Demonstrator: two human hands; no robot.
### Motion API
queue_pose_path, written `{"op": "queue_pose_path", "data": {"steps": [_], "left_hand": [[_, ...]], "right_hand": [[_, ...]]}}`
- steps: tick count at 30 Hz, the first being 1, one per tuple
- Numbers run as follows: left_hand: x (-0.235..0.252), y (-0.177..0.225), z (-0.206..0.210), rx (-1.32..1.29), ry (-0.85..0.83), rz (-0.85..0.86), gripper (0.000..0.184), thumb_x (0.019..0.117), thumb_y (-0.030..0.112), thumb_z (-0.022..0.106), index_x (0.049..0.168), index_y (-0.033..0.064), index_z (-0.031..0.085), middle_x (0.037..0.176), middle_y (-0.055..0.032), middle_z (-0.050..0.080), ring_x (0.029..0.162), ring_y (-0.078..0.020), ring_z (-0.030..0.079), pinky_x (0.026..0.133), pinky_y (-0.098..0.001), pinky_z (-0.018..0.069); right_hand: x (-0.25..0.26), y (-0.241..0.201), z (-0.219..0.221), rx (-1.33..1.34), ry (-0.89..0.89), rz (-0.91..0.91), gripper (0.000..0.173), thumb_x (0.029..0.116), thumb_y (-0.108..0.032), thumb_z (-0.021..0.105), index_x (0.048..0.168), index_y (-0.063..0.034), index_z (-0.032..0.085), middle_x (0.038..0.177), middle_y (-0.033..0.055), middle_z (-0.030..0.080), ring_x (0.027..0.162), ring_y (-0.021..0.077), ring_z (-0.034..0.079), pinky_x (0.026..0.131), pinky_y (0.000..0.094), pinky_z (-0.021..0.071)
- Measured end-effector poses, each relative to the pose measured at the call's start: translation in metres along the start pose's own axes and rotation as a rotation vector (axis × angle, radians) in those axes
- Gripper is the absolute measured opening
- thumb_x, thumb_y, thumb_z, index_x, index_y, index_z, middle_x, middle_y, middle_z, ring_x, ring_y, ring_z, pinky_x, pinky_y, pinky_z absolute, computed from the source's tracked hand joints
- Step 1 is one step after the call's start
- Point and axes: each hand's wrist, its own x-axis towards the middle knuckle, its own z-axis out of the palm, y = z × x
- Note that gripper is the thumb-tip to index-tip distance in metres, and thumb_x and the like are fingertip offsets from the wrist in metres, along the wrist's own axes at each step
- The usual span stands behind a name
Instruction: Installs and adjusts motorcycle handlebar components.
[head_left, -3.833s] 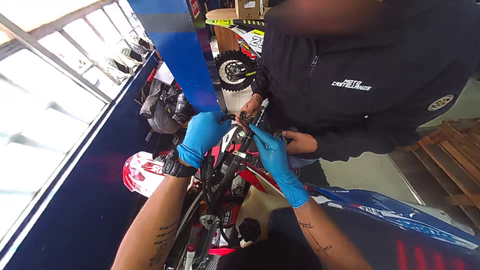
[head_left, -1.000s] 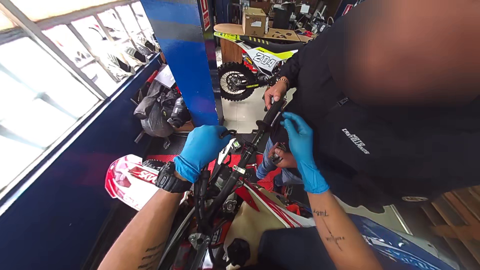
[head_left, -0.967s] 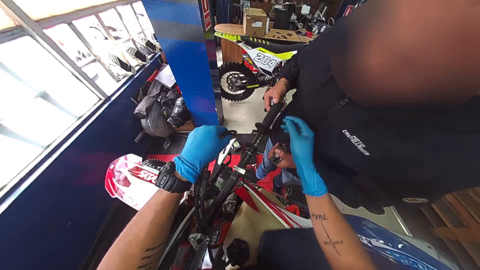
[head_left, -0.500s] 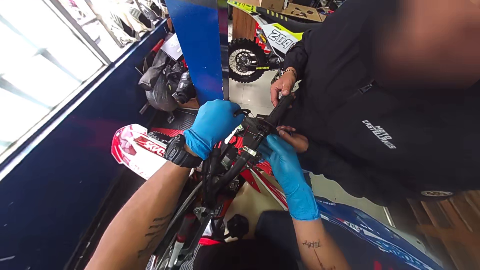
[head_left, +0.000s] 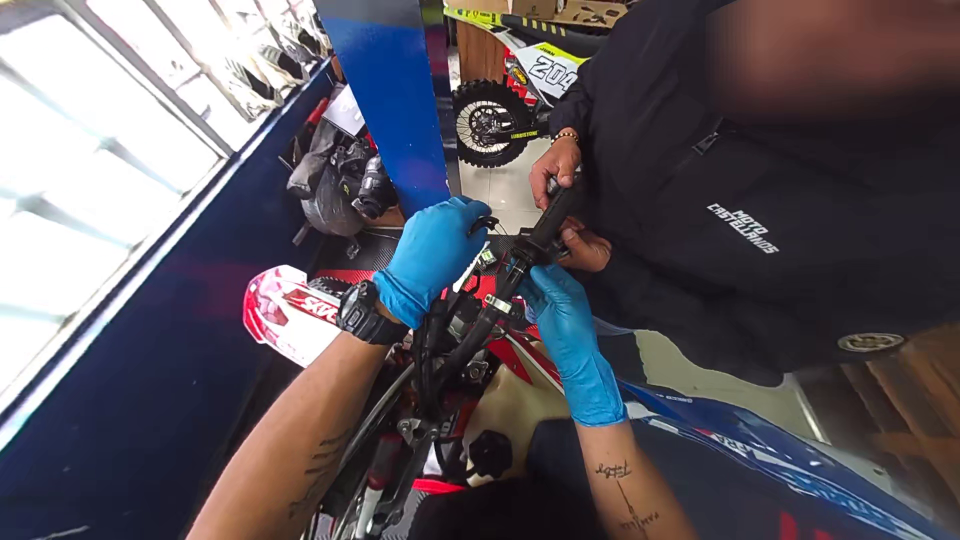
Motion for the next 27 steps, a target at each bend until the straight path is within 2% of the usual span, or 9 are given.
{"op": "queue_pose_path", "data": {"steps": [1,3,5,8,10,12,14,21,27], "left_hand": [[0.003,-0.002,0.004,-0.007,0.018,0.098,0.031,0.0998,0.017,0.059,0.13,0.0174,0.069,0.13,-0.0076,0.067,0.115,-0.0291,0.066,0.095,-0.0559,0.053],[0.007,-0.007,0.011,0.013,0.048,0.309,0.039,0.1011,0.008,0.052,0.136,0.0204,0.066,0.143,-0.0056,0.061,0.127,-0.0281,0.06,0.103,-0.053,0.0491],[0.008,-0.009,0.01,0.073,0.029,0.424,0.041,0.1014,0.002,0.045,0.127,0.0215,0.071,0.133,-0.0058,0.067,0.127,-0.0285,0.06,0.104,-0.052,0.0486],[0.008,-0.006,0.002,0.184,-0.094,0.443,0.04,0.0978,0.002,0.046,0.12,0.0207,0.074,0.123,-0.0092,0.07,0.12,-0.0313,0.063,0.1,-0.0534,0.0491],[0.01,-0.002,-0.001,0.219,-0.149,0.44,0.028,0.1021,0.023,0.052,0.119,0.0196,0.074,0.121,-0.0095,0.069,0.119,-0.0302,0.062,0.099,-0.052,0.0484],[0.01,0.005,0.0,0.255,-0.149,0.447,0.036,0.1016,0.045,0.056,0.111,0.0162,0.075,0.117,-0.0102,0.07,0.116,-0.0309,0.063,0.098,-0.0516,0.0492],[0.011,0.012,0.003,0.304,-0.113,0.485,0.042,0.1009,0.05,0.056,0.103,0.0123,0.074,0.11,-0.0125,0.071,0.111,-0.0339,0.066,0.095,-0.0525,0.0512],[0.006,0.006,0.007,0.402,-0.041,0.6,0.031,0.1052,0.037,0.054,0.106,0.0147,0.075,0.107,-0.01,0.074,0.111,-0.032,0.068,0.094,-0.0488,0.0541],[0.004,0.002,0.008,0.419,-0.046,0.666,0.025,0.1064,0.028,0.053,0.101,0.0141,0.073,0.104,-0.0069,0.075,0.112,-0.029,0.068,0.095,-0.0457,0.0538]], "right_hand": [[0.001,-0.001,0.0,0.002,0.003,-0.001,0.024,0.1007,0.003,0.053,0.123,0.0095,0.06,0.109,0.019,0.07,0.096,0.0236,0.072,0.089,0.0379,0.0608],[0.003,-0.003,0.0,0.013,0.002,0.002,0.027,0.0996,0.004,0.055,0.125,0.0096,0.059,0.108,0.0177,0.071,0.094,0.0226,0.073,0.089,0.0373,0.0616],[0.005,-0.004,0.0,0.026,0.007,0.008,0.027,0.0974,0.006,0.057,0.124,0.01,0.059,0.106,0.0179,0.071,0.093,0.0227,0.073,0.088,0.0378,0.0619],[0.008,-0.006,-0.003,0.014,0.028,0.02,0.032,0.0947,0.006,0.062,0.126,0.0111,0.06,0.108,0.0194,0.072,0.094,0.0241,0.073,0.088,0.0381,0.062],[0.01,-0.006,-0.004,0.0,0.03,0.019,0.035,0.0931,0.006,0.065,0.127,0.0109,0.059,0.108,0.0191,0.072,0.095,0.0235,0.073,0.088,0.0377,0.0619],[0.009,-0.005,-0.004,-0.007,0.027,0.026,0.038,0.0917,0.005,0.067,0.128,0.0108,0.058,0.107,0.0184,0.072,0.095,0.0228,0.073,0.088,0.037,0.062],[0.007,-0.005,-0.005,-0.01,0.016,0.036,0.04,0.0913,0.003,0.068,0.129,0.0099,0.058,0.11,0.0181,0.072,0.099,0.023,0.073,0.091,0.0375,0.0611],[0.008,0.009,-0.009,0.07,-0.015,0.014,0.041,0.0874,0.006,0.071,0.127,0.0086,0.061,0.108,0.0152,0.073,0.097,0.0186,0.072,0.089,0.0335,0.0606],[0.011,0.037,-0.014,-0.129,-0.04,-0.318,0.036,0.0867,0.002,0.074,0.122,0.0086,0.067,0.105,0.0112,0.076,0.093,0.0123,0.074,0.087,0.0281,0.0618]]}}
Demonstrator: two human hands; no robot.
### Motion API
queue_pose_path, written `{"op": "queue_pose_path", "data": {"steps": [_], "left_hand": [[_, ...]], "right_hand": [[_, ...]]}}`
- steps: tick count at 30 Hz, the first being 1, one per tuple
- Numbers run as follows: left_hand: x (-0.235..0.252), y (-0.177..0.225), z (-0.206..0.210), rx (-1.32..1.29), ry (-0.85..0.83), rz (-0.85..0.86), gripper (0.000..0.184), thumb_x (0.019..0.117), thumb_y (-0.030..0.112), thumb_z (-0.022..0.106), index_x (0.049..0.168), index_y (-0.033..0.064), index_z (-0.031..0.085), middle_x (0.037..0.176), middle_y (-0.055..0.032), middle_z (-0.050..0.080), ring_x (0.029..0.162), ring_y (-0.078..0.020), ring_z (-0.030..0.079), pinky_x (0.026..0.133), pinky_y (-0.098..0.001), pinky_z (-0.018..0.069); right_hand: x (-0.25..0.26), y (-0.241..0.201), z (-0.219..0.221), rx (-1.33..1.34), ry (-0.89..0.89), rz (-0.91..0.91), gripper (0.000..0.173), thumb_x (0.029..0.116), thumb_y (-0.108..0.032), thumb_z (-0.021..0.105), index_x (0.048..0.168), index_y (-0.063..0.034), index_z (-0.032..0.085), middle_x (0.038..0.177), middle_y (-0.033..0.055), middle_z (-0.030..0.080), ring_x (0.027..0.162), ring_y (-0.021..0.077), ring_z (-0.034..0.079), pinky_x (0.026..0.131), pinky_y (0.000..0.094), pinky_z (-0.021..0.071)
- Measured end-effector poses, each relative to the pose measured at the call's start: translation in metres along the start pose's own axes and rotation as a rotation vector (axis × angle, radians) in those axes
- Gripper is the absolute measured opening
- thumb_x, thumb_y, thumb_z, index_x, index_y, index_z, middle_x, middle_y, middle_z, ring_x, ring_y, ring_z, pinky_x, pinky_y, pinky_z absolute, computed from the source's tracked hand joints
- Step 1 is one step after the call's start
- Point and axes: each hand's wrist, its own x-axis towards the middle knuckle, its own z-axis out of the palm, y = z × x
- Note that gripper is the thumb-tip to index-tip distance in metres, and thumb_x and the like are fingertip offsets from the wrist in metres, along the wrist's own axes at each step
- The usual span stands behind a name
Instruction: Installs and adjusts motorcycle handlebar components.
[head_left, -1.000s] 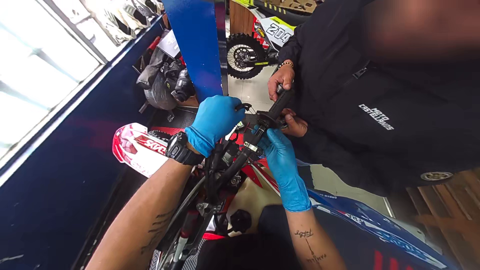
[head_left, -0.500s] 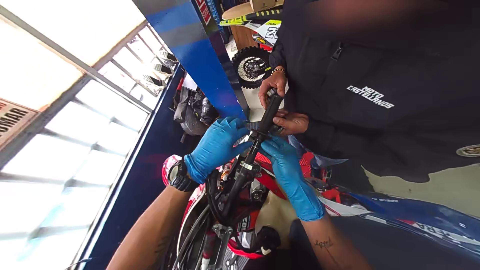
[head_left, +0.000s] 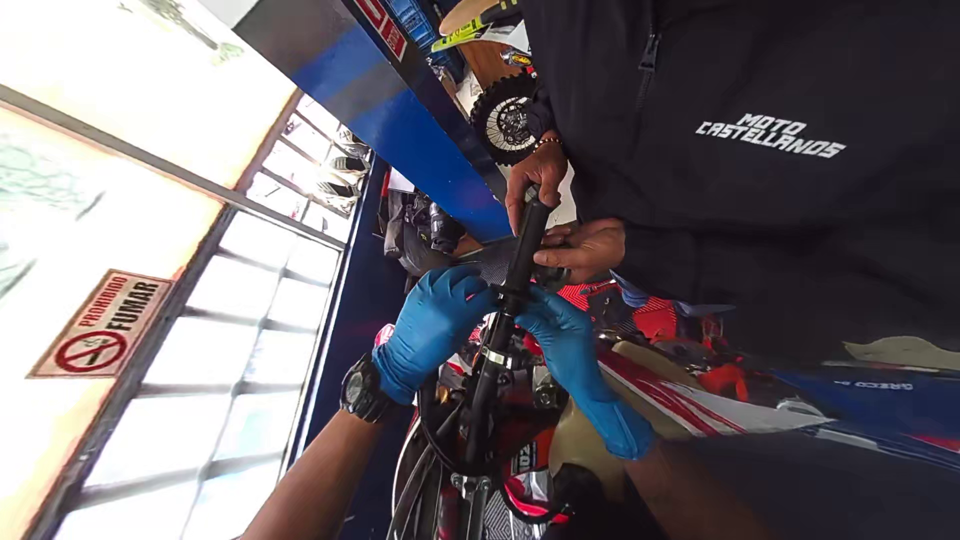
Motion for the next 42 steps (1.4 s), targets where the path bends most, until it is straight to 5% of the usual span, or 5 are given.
{"op": "queue_pose_path", "data": {"steps": [6,16,31,35,42], "left_hand": [[-0.005,-0.001,-0.002,0.013,0.0,0.027,0.024,0.1062,0.028,0.052,0.099,0.016,0.072,0.102,-0.0046,0.075,0.111,-0.0259,0.069,0.097,-0.0432,0.0523],[-0.006,0.004,-0.006,0.054,0.019,-0.003,0.019,0.1035,0.024,0.057,0.1,0.0167,0.074,0.1,-0.0036,0.077,0.112,-0.0248,0.069,0.099,-0.042,0.051],[-0.008,0.004,-0.005,0.112,0.009,0.017,0.015,0.1017,0.017,0.06,0.101,0.0151,0.074,0.1,-0.0058,0.077,0.109,-0.0248,0.07,0.1,-0.0426,0.0515],[-0.009,0.001,-0.002,0.063,0.011,0.008,0.015,0.1017,0.021,0.061,0.101,0.0147,0.075,0.102,-0.0059,0.077,0.111,-0.0247,0.07,0.101,-0.0425,0.0515],[-0.007,-0.004,0.003,-0.005,0.045,0.014,0.021,0.1037,0.024,0.058,0.101,0.0141,0.077,0.103,-0.0054,0.077,0.112,-0.0242,0.069,0.102,-0.0414,0.0514]], "right_hand": [[-0.004,0.017,-0.005,-0.158,-0.041,-0.264,0.033,0.0922,-0.008,0.074,0.12,0.0092,0.069,0.106,0.012,0.076,0.093,0.012,0.074,0.087,0.0286,0.0627],[-0.005,0.004,-0.001,0.034,-0.03,-0.001,0.036,0.0866,0.002,0.075,0.122,0.0078,0.067,0.103,0.0092,0.076,0.09,0.012,0.074,0.083,0.0266,0.0629],[-0.006,0.003,-0.003,0.137,-0.021,0.029,0.042,0.0818,0.001,0.081,0.12,0.0076,0.064,0.102,0.0108,0.076,0.091,0.0171,0.075,0.084,0.0306,0.0641],[-0.006,-0.002,-0.003,0.173,-0.09,0.217,0.057,0.0874,-0.001,0.077,0.138,0.0088,0.052,0.11,0.01,0.075,0.096,0.0152,0.075,0.088,0.0284,0.0631],[-0.004,-0.002,0.003,0.113,-0.01,0.152,0.054,0.0863,-0.001,0.076,0.135,0.0078,0.055,0.095,0.0032,0.077,0.085,0.0079,0.074,0.082,0.0242,0.062]]}}
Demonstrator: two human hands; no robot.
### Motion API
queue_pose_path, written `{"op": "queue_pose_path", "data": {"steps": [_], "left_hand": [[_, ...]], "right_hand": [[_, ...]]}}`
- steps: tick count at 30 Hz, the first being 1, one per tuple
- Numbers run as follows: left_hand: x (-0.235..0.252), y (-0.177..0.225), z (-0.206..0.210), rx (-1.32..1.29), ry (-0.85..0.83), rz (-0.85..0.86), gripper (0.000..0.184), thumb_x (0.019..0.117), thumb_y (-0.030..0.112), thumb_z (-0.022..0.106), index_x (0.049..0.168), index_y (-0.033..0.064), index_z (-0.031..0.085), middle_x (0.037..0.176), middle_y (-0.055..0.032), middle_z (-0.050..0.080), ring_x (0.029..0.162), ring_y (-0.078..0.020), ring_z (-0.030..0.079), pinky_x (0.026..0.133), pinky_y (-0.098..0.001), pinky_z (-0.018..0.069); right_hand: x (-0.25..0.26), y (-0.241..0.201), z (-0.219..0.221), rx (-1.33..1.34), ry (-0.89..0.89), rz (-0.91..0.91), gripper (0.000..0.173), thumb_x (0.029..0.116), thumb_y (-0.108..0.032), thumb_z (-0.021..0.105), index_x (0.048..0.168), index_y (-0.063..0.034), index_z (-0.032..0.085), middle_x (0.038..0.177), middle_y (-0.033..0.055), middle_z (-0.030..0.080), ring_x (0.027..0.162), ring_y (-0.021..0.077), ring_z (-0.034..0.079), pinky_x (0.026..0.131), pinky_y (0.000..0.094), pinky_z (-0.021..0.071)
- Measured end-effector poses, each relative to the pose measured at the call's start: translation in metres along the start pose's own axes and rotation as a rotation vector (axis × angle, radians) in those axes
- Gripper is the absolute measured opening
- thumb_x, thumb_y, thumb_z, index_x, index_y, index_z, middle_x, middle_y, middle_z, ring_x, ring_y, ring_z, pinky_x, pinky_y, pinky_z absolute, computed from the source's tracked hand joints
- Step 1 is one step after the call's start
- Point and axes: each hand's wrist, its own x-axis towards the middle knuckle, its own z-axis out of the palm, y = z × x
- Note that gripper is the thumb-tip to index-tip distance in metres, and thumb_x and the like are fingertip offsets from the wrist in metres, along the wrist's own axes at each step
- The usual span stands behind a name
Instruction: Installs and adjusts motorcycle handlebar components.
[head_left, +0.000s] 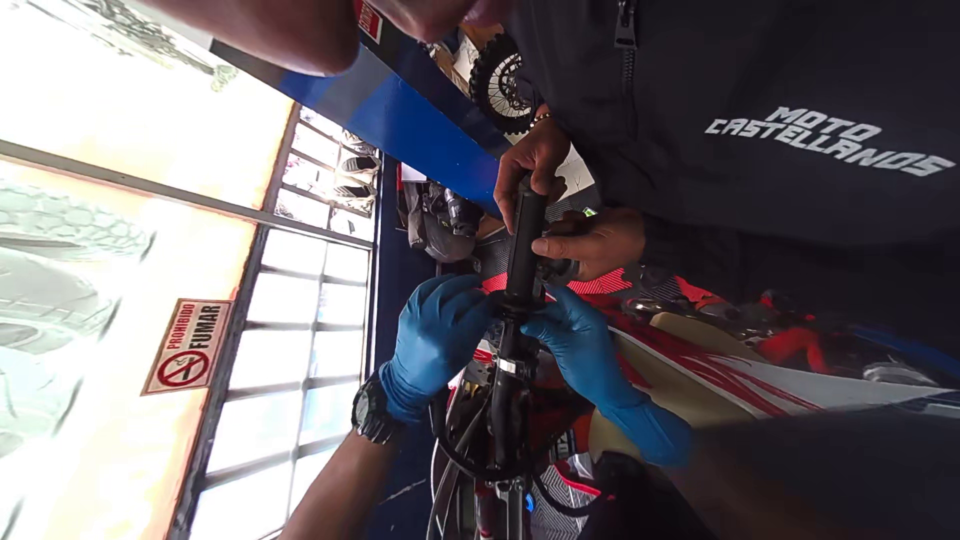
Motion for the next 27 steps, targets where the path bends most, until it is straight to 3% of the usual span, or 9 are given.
{"op": "queue_pose_path", "data": {"steps": [8,15,27], "left_hand": [[0.002,0.004,-0.005,0.044,0.004,0.003,0.021,0.1037,0.027,0.059,0.102,0.016,0.077,0.101,-0.0045,0.077,0.111,-0.024,0.069,0.102,-0.0415,0.0505],[0.004,0.006,-0.006,0.073,0.006,0.0,0.02,0.1036,0.025,0.058,0.102,0.0165,0.076,0.102,-0.0038,0.077,0.112,-0.0252,0.069,0.102,-0.0426,0.05],[0.005,0.01,-0.008,0.145,0.01,-0.008,0.019,0.1034,0.023,0.059,0.102,0.0166,0.077,0.101,-0.0032,0.077,0.112,-0.024,0.069,0.102,-0.0419,0.0503]], "right_hand": [[0.004,0.004,-0.002,-0.008,-0.035,-0.034,0.052,0.0903,-0.003,0.072,0.137,0.0088,0.052,0.094,0.0019,0.076,0.086,0.0067,0.073,0.082,0.0243,0.0608],[0.005,-0.001,-0.003,-0.048,-0.011,-0.046,0.049,0.0879,-0.002,0.075,0.133,0.0073,0.058,0.097,0.0058,0.076,0.087,0.01,0.074,0.082,0.0258,0.0624],[0.006,0.008,0.001,-0.015,0.027,-0.118,0.041,0.0886,0.002,0.072,0.128,0.0085,0.062,0.093,0.0052,0.077,0.083,0.0085,0.073,0.08,0.0254,0.062]]}}
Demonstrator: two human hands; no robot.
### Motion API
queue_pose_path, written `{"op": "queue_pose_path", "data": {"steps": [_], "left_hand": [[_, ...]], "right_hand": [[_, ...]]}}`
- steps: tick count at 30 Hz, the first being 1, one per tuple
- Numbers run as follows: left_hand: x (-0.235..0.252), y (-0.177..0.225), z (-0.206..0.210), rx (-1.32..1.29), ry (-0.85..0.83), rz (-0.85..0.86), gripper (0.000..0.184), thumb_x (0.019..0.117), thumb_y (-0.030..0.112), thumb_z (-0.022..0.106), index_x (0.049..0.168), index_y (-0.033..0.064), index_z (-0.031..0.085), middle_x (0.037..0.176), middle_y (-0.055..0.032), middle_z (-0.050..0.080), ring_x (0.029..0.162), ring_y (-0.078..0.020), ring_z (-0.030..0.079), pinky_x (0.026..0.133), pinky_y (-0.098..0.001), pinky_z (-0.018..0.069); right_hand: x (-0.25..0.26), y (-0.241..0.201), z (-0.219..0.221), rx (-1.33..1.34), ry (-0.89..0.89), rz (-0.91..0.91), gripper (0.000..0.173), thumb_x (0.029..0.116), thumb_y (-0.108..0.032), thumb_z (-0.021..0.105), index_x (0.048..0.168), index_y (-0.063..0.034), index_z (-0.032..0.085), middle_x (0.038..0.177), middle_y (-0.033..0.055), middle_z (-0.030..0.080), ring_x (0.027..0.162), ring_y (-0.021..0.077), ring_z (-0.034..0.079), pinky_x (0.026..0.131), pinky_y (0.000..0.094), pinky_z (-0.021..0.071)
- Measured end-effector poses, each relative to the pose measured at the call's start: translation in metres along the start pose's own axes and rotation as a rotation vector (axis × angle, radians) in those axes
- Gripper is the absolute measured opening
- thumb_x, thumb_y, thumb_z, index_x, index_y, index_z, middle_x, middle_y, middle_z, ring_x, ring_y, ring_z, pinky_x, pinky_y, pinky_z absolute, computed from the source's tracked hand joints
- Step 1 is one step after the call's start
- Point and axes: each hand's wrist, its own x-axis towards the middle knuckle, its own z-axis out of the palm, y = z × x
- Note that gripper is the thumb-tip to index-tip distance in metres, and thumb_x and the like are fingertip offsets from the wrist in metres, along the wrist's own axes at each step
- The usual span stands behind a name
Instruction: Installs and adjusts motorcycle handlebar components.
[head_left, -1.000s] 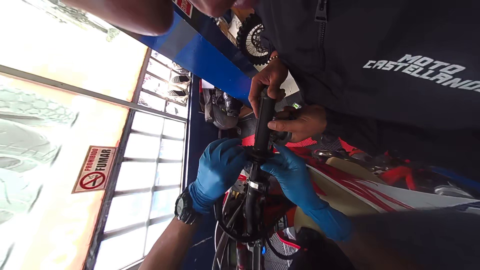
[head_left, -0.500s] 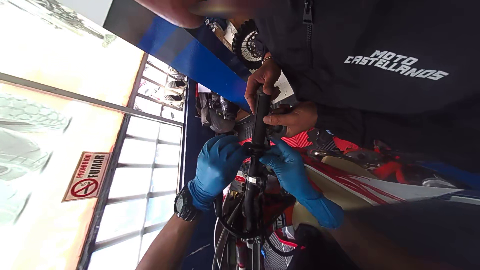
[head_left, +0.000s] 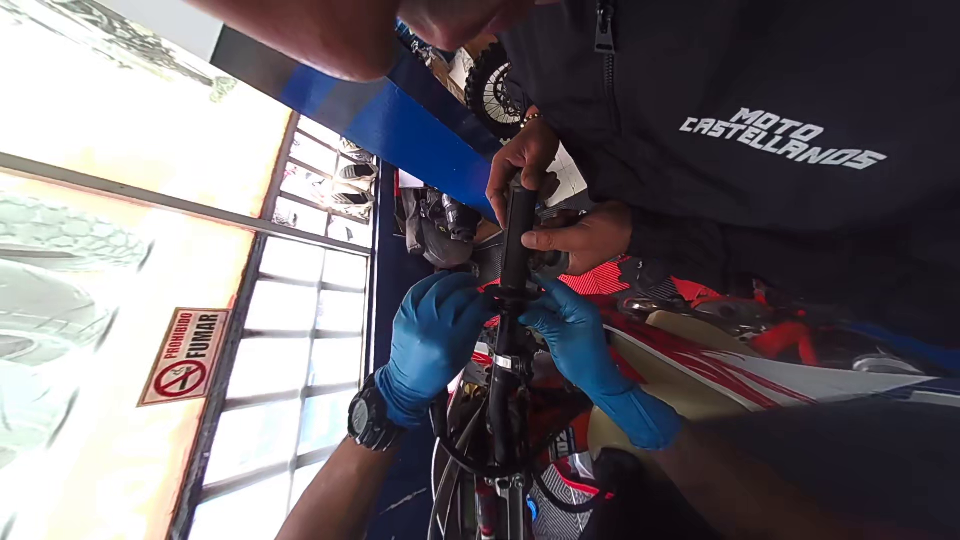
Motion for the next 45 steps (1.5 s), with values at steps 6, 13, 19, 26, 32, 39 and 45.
{"op": "queue_pose_path", "data": {"steps": [6,13,19,26,32,39,45], "left_hand": [[0.001,0.001,0.0,0.027,0.012,0.008,0.016,0.1015,0.021,0.062,0.101,0.0164,0.077,0.101,-0.003,0.077,0.11,-0.0235,0.07,0.102,-0.0421,0.0509],[-0.001,0.0,0.0,0.019,0.006,0.009,0.018,0.1025,0.022,0.06,0.102,0.0162,0.077,0.101,-0.0032,0.077,0.111,-0.0241,0.07,0.103,-0.0426,0.0501],[-0.001,0.002,-0.001,0.038,0.007,0.002,0.019,0.1028,0.024,0.06,0.101,0.0158,0.077,0.1,-0.0039,0.077,0.11,-0.0248,0.07,0.102,-0.0422,0.0505],[0.0,0.002,-0.001,0.048,0.023,-0.002,0.019,0.1022,0.025,0.061,0.102,0.0157,0.077,0.1,-0.004,0.077,0.11,-0.0252,0.07,0.102,-0.0422,0.0503],[-0.001,0.001,-0.002,0.049,0.021,0.012,0.018,0.102,0.023,0.061,0.102,0.0148,0.077,0.1,-0.0047,0.077,0.11,-0.0246,0.07,0.103,-0.0427,0.0502],[-0.001,0.004,-0.006,0.079,0.007,0.011,0.017,0.1013,0.022,0.062,0.102,0.0154,0.078,0.102,-0.0052,0.077,0.112,-0.0252,0.069,0.105,-0.043,0.0486],[0.0,0.007,-0.011,0.116,-0.002,0.02,0.014,0.0993,0.019,0.064,0.098,0.0152,0.077,0.1,-0.0041,0.077,0.111,-0.0236,0.069,0.105,-0.0421,0.0484]], "right_hand": [[0.0,0.005,0.001,-0.016,-0.002,-0.065,0.038,0.0897,0.001,0.072,0.126,0.0091,0.063,0.096,0.0067,0.077,0.085,0.0095,0.074,0.081,0.0267,0.0624],[-0.003,0.007,0.001,-0.088,0.067,-0.189,0.031,0.086,0.001,0.076,0.114,0.009,0.066,0.095,0.0089,0.076,0.084,0.0107,0.074,0.079,0.0259,0.0631],[0.0,0.014,-0.007,-0.324,0.145,-0.381,0.031,0.0844,-0.013,0.083,0.104,0.0055,0.068,0.093,0.008,0.074,0.088,0.0092,0.073,0.083,0.0239,0.0617],[-0.002,0.017,-0.01,-0.466,0.151,-0.454,0.019,0.0928,-0.021,0.076,0.091,-0.0023,0.073,0.083,0.0046,0.073,0.077,0.0064,0.069,0.073,0.0208,0.0579],[-0.002,0.02,-0.011,-0.519,0.136,-0.517,0.021,0.0968,-0.024,0.071,0.093,-0.0032,0.074,0.083,0.0053,0.072,0.08,0.0083,0.068,0.076,0.0216,0.0564],[-0.007,0.025,-0.009,-0.519,0.087,-0.55,0.018,0.1009,-0.019,0.065,0.097,-0.0037,0.075,0.087,0.0072,0.073,0.083,0.0114,0.069,0.079,0.0238,0.0563],[-0.013,0.023,-0.002,-0.394,0.045,-0.471,0.017,0.1014,-0.014,0.063,0.101,-0.0019,0.075,0.093,0.0077,0.075,0.091,0.0097,0.071,0.086,0.0234,0.0567]]}}
